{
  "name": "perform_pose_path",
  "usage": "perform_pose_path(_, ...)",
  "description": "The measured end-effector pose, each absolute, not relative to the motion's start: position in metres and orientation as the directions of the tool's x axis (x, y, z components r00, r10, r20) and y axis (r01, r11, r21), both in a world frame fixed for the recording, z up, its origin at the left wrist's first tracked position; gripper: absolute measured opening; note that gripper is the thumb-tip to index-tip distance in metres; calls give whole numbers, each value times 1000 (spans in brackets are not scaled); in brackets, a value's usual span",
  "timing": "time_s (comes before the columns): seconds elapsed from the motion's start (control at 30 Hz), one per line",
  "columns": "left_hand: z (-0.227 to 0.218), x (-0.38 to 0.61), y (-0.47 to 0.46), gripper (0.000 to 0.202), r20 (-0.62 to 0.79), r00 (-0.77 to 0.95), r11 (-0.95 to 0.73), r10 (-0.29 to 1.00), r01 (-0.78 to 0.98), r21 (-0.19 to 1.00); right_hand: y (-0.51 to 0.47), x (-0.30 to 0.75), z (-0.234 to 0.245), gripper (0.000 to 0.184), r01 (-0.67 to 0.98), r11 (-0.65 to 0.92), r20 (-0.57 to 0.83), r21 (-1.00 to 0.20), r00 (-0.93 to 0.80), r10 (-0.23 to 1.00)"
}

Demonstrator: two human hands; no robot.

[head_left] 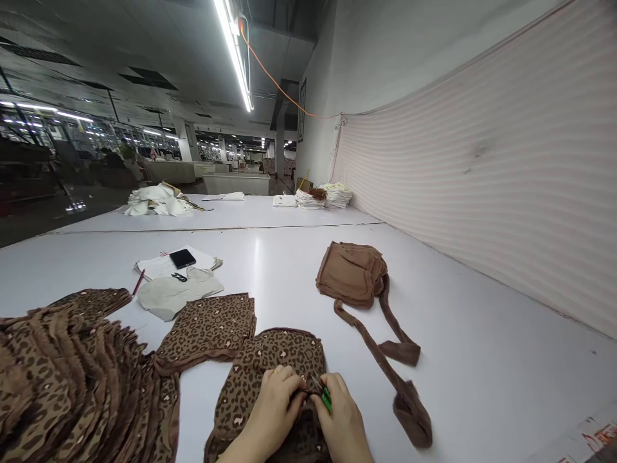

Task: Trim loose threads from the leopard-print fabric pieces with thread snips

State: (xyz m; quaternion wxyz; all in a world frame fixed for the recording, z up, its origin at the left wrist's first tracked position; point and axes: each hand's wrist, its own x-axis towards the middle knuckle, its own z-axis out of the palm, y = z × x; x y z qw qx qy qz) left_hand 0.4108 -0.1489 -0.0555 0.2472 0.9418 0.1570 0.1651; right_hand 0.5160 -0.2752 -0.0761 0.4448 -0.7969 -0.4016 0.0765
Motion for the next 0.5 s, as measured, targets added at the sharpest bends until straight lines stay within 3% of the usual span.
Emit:
perform_pose_path(0.1,-61,410,-151,15,312,882,-859,353,173,483,-282,513,-72,15,423,-180,195,-888,701,686)
perform_pose_path(0.2,-65,407,-152,16,406,861,-893,307,114,435,-287,506,-73,39,-29,-49,-57,-998,647,760)
perform_pose_path(0.27,-66,406,-153,16,460,843,-911,277,77,405,-288,501,-79,57,-345,-59,-247,-937,533,809)
perform_pose_path(0.33,-67,404,-154,17,502,828,-924,250,49,380,-289,496,-87,63,-548,-105,-384,-830,426,819)
perform_pose_path(0.43,-68,402,-155,18,543,808,-935,229,28,353,-291,492,-98,63,-685,-146,-490,-714,340,803)
perform_pose_path(0.5,-68,401,-156,18,555,804,-939,213,13,342,-293,490,-103,62,-695,-152,-504,-702,334,797)
